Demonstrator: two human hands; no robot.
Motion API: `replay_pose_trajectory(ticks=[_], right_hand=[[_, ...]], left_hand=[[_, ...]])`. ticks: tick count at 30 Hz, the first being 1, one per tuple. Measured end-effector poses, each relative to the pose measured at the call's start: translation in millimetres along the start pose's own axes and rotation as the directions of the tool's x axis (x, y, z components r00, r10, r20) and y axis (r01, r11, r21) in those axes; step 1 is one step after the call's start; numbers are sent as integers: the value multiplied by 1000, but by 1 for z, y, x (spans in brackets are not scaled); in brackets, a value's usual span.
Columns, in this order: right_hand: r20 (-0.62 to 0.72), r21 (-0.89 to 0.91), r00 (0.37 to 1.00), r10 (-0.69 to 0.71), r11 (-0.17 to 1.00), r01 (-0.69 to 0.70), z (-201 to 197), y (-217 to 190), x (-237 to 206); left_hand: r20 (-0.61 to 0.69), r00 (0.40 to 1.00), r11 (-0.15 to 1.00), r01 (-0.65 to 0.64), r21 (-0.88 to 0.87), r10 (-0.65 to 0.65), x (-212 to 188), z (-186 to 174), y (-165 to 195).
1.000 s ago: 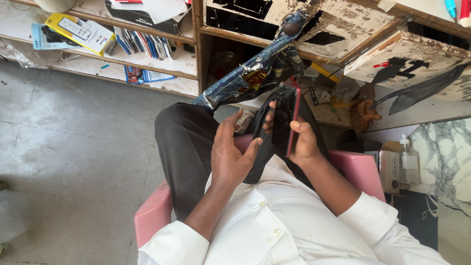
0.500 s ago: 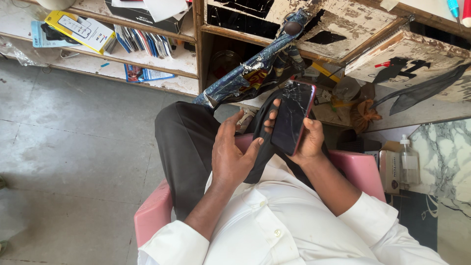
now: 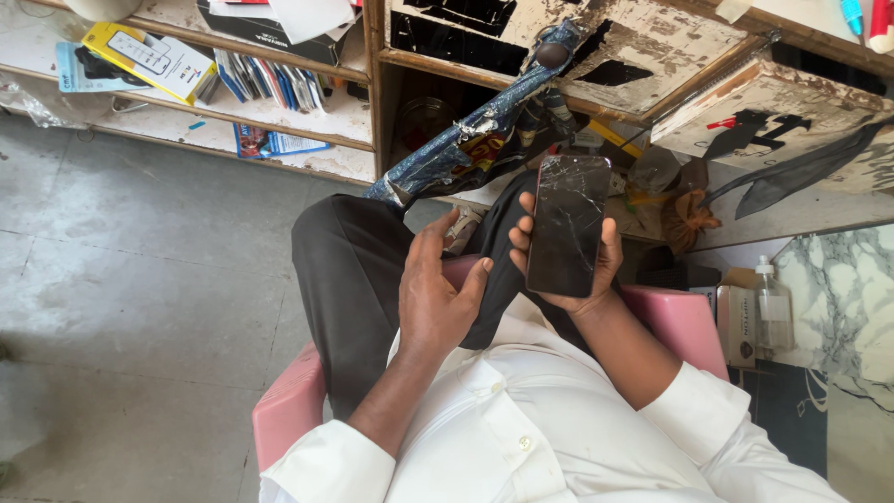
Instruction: The person holds a disassembled smartphone and manipulates internal components, including the battery and circuit board. They repeatedly open and close the device, adjust parts with their fingers, and place the phone on a workbench.
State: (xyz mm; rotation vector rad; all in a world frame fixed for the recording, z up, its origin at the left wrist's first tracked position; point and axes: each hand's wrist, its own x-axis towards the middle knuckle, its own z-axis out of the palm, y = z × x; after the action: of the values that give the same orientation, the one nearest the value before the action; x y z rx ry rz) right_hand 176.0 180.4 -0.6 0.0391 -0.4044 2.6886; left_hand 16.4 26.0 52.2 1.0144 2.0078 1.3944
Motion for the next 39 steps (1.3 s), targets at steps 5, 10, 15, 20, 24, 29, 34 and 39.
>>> replay_pose_trajectory(ticks=[5, 10, 15, 20, 24, 29, 34, 39], right_hand=[[109, 134, 990, 91, 985, -106, 1, -2, -1], [150, 150, 981, 121, 978, -143, 3, -2, 0], [141, 152, 982, 129, 977, -150, 5, -1, 1], [138, 119, 982, 131, 982, -148, 5, -1, 2], [150, 120, 979, 136, 981, -155, 4, -1, 3], [151, 127, 978, 145, 978, -165, 5, -1, 3], [144, 110, 979, 143, 981, -159, 6, -1, 4], [139, 123, 981, 135, 981, -152, 8, 0, 4]], left_hand=[[0, 1000, 1000, -12, 6, 12, 1, 0, -1], [0, 1000, 1000, -8, -1, 8, 0, 1, -2], [7, 1000, 1000, -7, 0, 7, 0, 2, -2], [7, 1000, 1000, -12, -6, 12, 0, 2, -3], [4, 1000, 1000, -12, 5, 12, 0, 2, -3], [16, 1000, 1000, 3, 11, -3, 0, 2, -3], [10, 999, 999, -33, 13, 33, 0, 2, -3], [0, 999, 999, -46, 11, 46, 0, 2, -3]])
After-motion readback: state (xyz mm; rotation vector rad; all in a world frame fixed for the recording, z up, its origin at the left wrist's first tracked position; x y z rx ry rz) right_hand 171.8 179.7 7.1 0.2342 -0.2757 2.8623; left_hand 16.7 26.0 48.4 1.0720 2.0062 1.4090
